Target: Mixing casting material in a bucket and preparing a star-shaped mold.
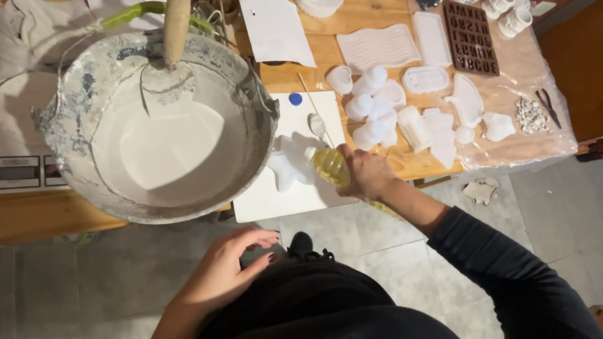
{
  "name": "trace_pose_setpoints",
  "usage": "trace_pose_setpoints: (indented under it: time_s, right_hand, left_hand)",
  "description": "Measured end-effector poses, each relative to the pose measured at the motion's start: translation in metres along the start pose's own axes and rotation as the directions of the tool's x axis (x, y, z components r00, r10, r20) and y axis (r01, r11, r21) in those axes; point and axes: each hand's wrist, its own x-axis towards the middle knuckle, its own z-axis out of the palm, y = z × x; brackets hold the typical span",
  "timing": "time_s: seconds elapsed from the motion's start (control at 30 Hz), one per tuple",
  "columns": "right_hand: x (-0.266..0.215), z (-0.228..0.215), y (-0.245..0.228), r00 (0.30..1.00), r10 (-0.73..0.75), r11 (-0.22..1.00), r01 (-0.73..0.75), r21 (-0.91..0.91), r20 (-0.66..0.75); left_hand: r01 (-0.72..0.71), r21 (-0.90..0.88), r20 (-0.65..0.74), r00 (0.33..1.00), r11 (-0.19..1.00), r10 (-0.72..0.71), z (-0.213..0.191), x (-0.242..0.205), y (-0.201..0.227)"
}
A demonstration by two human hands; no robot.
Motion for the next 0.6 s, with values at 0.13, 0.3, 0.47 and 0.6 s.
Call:
trace_pose_setpoints:
  time_s: [0.13, 0.3, 0.47, 0.6]
  right_hand:
    - [0.002, 0.001, -0.001, 1.0, -0.019, 0.999, 0.019, -0.046, 0.0]
    - [0.0, -0.005, -0.005, 1.0, 0.004, 0.999, -0.004, -0.043, -0.003]
    - [-0.001, -0.007, -0.007, 1.0, 0.017, 0.998, -0.015, -0.064, 0.026]
    - [-0.004, -0.009, -0.006, 1.0, 0.013, 1.0, -0.013, -0.026, -0.013]
  left_hand:
    - [-0.011, -0.014, -0.007, 1.0, 1.0, 0.011, 0.001, 0.0, -0.004]
    - [0.002, -0.007, -0.002, 1.0, 1.0, -0.002, 0.0, 0.001, -0.001]
    - [0.028, -0.003, 0.011, 1.0, 1.0, -0.028, 0.003, 0.0, -0.003]
    - [0.043, -0.004, 0.024, 0.999, 0.999, -0.043, 0.004, 0.0, -0.003]
